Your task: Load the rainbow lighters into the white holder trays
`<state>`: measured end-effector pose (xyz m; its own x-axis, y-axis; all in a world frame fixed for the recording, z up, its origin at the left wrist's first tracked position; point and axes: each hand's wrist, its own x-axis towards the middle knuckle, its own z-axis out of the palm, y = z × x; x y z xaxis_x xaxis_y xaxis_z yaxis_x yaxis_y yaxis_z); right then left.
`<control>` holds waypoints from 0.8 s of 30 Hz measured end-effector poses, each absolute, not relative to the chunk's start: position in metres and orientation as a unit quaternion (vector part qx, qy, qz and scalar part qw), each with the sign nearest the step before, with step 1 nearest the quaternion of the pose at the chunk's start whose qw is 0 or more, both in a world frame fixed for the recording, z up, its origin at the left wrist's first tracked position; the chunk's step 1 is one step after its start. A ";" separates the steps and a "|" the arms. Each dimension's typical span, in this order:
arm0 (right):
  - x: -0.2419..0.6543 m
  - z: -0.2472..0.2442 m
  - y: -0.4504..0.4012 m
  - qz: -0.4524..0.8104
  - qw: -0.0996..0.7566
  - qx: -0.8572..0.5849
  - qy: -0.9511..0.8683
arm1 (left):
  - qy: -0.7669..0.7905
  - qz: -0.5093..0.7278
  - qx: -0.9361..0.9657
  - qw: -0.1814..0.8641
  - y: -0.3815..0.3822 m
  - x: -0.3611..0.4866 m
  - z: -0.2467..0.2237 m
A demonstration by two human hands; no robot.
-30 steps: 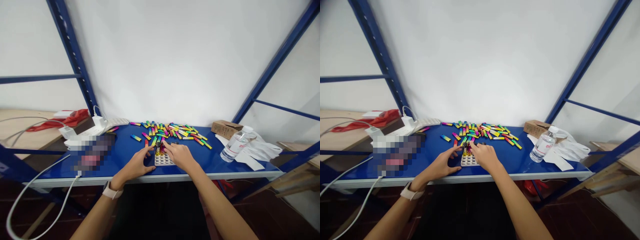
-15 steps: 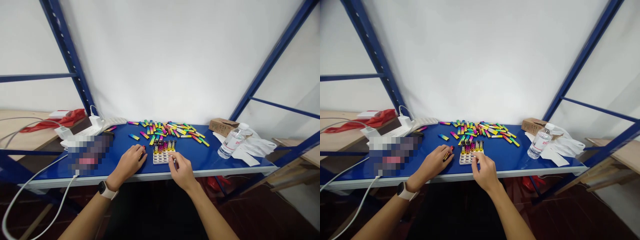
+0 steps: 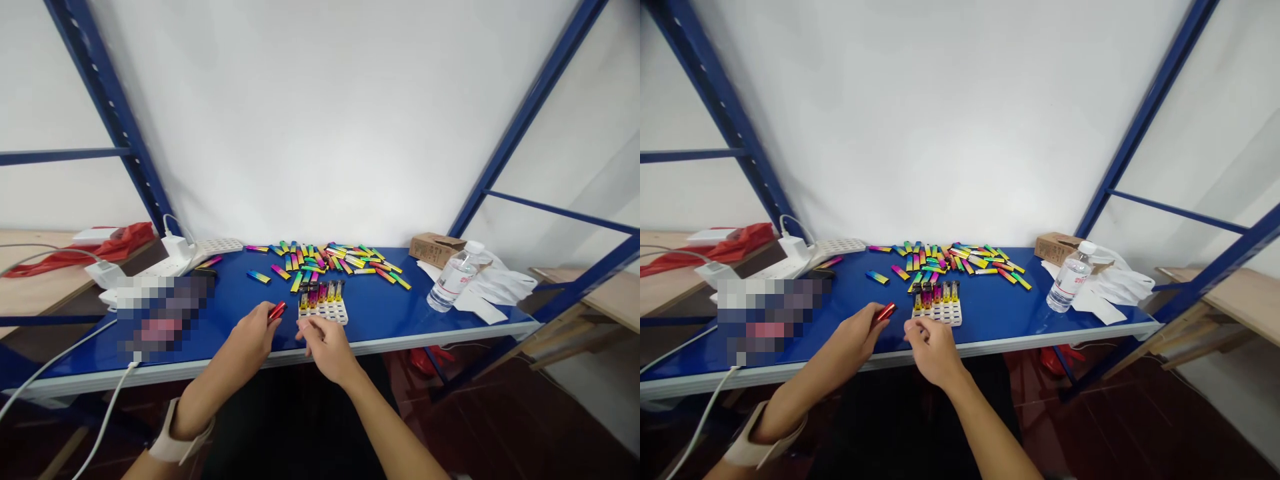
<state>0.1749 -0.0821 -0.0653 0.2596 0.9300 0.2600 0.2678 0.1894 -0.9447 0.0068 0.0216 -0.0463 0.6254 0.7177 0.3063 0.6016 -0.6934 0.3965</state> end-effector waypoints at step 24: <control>0.253 -0.083 -0.074 0.359 0.777 -0.426 -0.292 | 0.288 0.259 0.900 0.203 0.028 0.047 -0.074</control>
<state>0.2534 -0.0742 -0.0828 0.5718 0.8068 0.1487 -0.3081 0.3792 -0.8725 0.0466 0.0283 -0.0739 0.7005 0.6225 0.3491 0.4126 -0.7523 0.5135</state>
